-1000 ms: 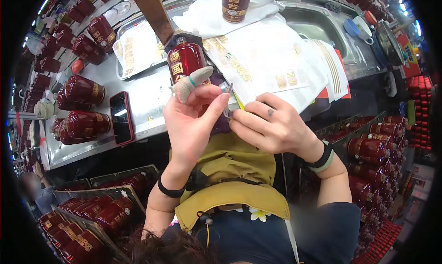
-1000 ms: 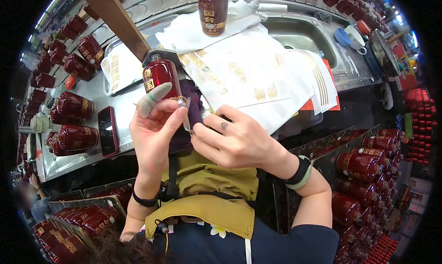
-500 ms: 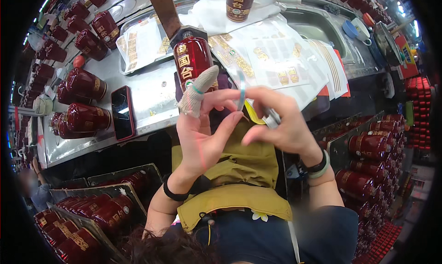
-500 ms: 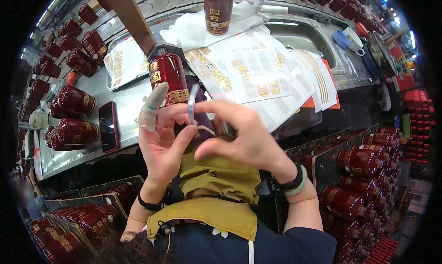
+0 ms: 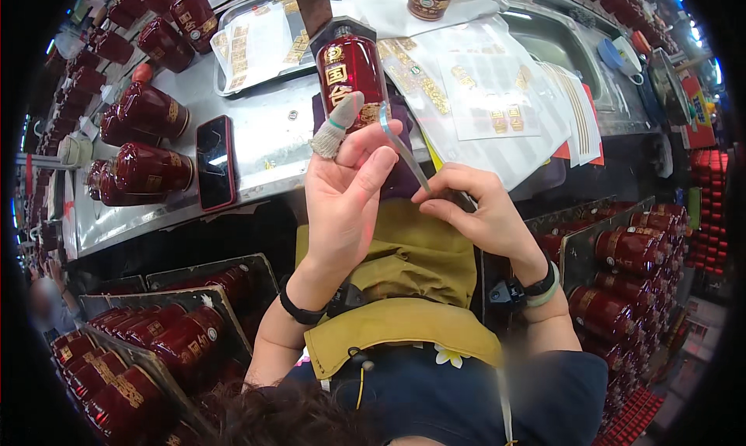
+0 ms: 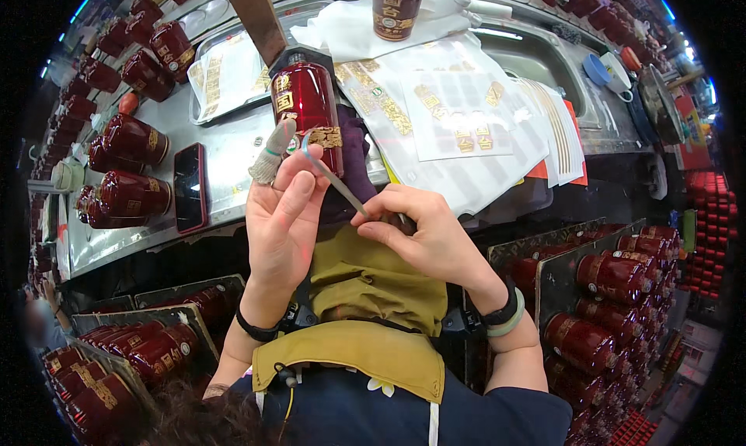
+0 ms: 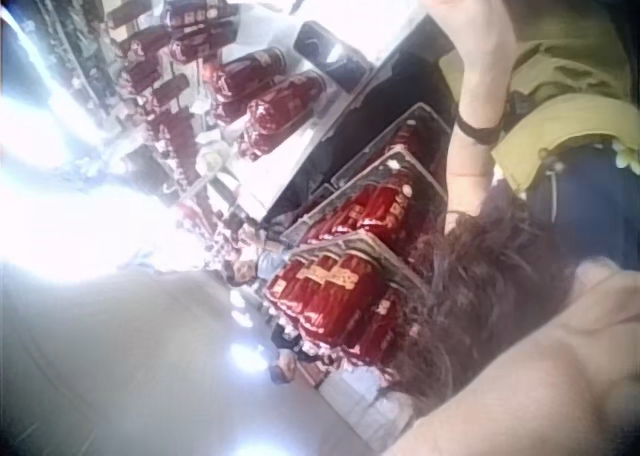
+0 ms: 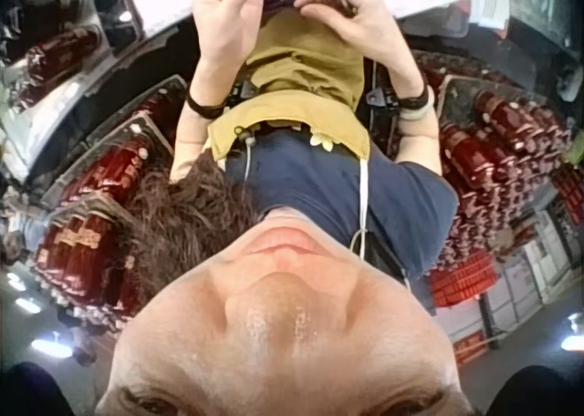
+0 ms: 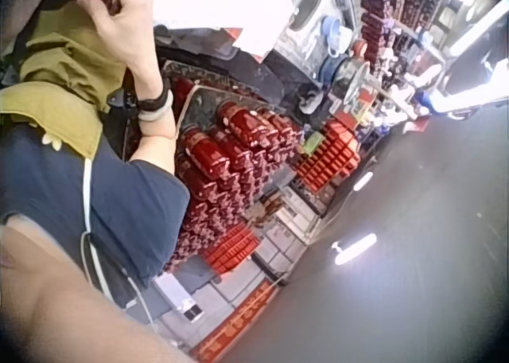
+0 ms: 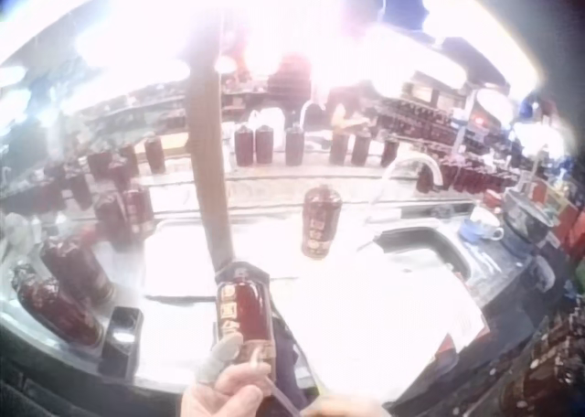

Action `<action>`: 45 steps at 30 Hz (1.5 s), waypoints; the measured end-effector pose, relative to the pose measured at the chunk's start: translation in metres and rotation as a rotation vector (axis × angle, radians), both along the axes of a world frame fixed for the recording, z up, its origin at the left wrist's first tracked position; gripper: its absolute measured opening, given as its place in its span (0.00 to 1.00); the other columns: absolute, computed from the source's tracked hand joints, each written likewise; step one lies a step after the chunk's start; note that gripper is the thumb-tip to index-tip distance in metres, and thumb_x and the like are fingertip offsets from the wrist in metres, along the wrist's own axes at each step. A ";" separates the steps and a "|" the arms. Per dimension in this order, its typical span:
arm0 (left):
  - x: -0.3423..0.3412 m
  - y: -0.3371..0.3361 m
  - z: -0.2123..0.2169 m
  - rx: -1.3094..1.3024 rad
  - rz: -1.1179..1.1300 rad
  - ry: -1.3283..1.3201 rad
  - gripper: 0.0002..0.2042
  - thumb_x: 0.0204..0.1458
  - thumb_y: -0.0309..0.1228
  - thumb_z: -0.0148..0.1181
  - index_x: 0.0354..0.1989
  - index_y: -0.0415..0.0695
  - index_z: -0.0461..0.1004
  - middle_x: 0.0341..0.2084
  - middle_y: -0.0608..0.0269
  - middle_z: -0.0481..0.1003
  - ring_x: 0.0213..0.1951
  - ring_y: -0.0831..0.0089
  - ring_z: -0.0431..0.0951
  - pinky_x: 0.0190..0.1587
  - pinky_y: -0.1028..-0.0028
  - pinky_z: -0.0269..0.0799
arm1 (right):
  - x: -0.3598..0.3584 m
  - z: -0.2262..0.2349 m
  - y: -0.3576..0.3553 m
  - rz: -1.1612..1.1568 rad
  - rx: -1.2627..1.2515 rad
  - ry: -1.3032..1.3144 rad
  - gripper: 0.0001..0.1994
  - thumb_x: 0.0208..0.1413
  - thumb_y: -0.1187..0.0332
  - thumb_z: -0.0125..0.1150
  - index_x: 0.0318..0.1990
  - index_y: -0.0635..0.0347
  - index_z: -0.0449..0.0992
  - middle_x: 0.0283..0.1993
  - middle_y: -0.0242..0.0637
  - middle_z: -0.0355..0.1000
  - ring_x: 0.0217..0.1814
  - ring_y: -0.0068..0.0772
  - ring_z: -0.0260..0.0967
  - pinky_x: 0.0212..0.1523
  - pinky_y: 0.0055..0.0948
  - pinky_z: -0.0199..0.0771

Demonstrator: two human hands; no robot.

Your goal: Manually applying decorative labels and neck bands to glass liquor bottles.

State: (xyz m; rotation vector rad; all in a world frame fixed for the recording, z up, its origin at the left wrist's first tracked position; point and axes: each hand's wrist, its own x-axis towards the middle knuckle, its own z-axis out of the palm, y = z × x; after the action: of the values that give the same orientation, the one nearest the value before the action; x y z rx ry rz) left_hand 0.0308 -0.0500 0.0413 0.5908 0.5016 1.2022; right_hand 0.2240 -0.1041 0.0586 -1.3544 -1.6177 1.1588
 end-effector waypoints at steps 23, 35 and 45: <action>-0.015 -0.031 -0.023 0.436 -0.074 0.651 0.33 0.56 0.17 0.65 0.71 0.35 0.59 0.42 0.59 0.83 0.44 0.73 0.84 0.53 0.72 0.77 | -0.014 0.012 0.035 -0.206 -0.057 0.541 0.08 0.65 0.68 0.65 0.43 0.64 0.82 0.35 0.30 0.80 0.32 0.13 0.67 0.34 0.17 0.69; -0.043 -0.032 -0.002 0.822 -0.066 1.220 0.37 0.41 0.28 0.80 0.63 0.35 0.73 0.54 0.53 0.79 0.58 0.56 0.79 0.61 0.66 0.71 | 0.010 0.018 0.048 -0.476 0.369 0.126 0.07 0.64 0.73 0.66 0.47 0.61 0.84 0.34 0.25 0.78 0.29 0.14 0.67 0.31 0.19 0.66; -0.009 -0.010 0.012 0.296 -0.030 0.363 0.29 0.55 0.12 0.64 0.66 0.33 0.65 0.51 0.52 0.78 0.51 0.68 0.80 0.57 0.69 0.77 | -0.003 0.005 0.034 -0.280 1.143 -0.762 0.23 0.35 0.75 0.67 0.45 0.48 0.87 0.32 0.24 0.72 0.30 0.30 0.66 0.29 0.31 0.69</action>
State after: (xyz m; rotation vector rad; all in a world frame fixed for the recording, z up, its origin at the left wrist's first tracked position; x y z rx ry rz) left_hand 0.0217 -0.0603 0.0528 1.0780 0.6215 1.1532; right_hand 0.2207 -0.0700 0.0639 -1.1464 -1.9677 -0.5514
